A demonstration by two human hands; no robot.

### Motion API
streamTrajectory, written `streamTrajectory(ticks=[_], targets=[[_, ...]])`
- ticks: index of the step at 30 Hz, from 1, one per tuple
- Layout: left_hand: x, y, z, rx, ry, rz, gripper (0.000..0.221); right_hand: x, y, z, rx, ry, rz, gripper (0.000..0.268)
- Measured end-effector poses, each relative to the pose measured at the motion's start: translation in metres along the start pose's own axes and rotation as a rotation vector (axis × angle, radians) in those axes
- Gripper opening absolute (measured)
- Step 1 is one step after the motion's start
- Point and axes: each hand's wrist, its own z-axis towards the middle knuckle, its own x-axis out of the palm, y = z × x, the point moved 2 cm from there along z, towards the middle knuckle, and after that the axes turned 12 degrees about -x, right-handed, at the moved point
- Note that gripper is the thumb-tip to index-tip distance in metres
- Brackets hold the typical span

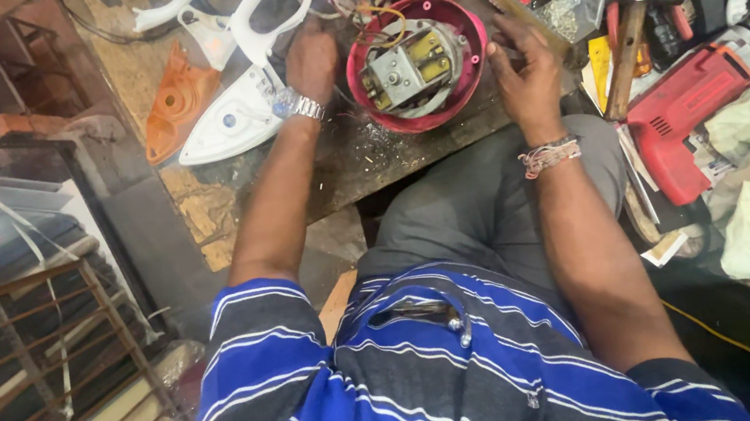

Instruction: The person disassembles a small electric motor, uses a hammer to tap its housing, and then uses a screwdriver to adjust internal components. The person also uses pliers to cut a wire and places the motor into a pink plastic housing.

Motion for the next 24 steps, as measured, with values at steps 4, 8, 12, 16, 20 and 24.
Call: streamTrajectory(ticks=[4,8,12,16,20,24], targets=[[-0.004,-0.001,-0.003,0.075,-0.005,0.038,0.021,0.000,-0.003,-0.001,0.007,0.004,0.036,0.034],[-0.016,-0.012,-0.001,0.006,-0.012,0.021,0.023,-0.001,-0.003,0.001,0.018,0.007,0.051,0.035],[-0.050,-0.031,-0.019,0.064,-0.098,-0.010,0.016,-0.004,0.003,0.001,-0.025,-0.023,0.024,0.035],[-0.089,-0.029,-0.064,0.083,-0.381,-0.285,0.024,-0.012,0.006,0.006,-0.086,-0.033,-0.043,0.035],[-0.071,-0.008,-0.075,-0.080,-0.163,0.116,0.009,-0.013,0.006,0.012,-0.119,-0.027,-0.009,0.032],[-0.035,0.007,-0.060,-0.047,-0.206,0.210,0.012,-0.015,0.005,0.010,-0.086,-0.057,-0.034,0.032]])
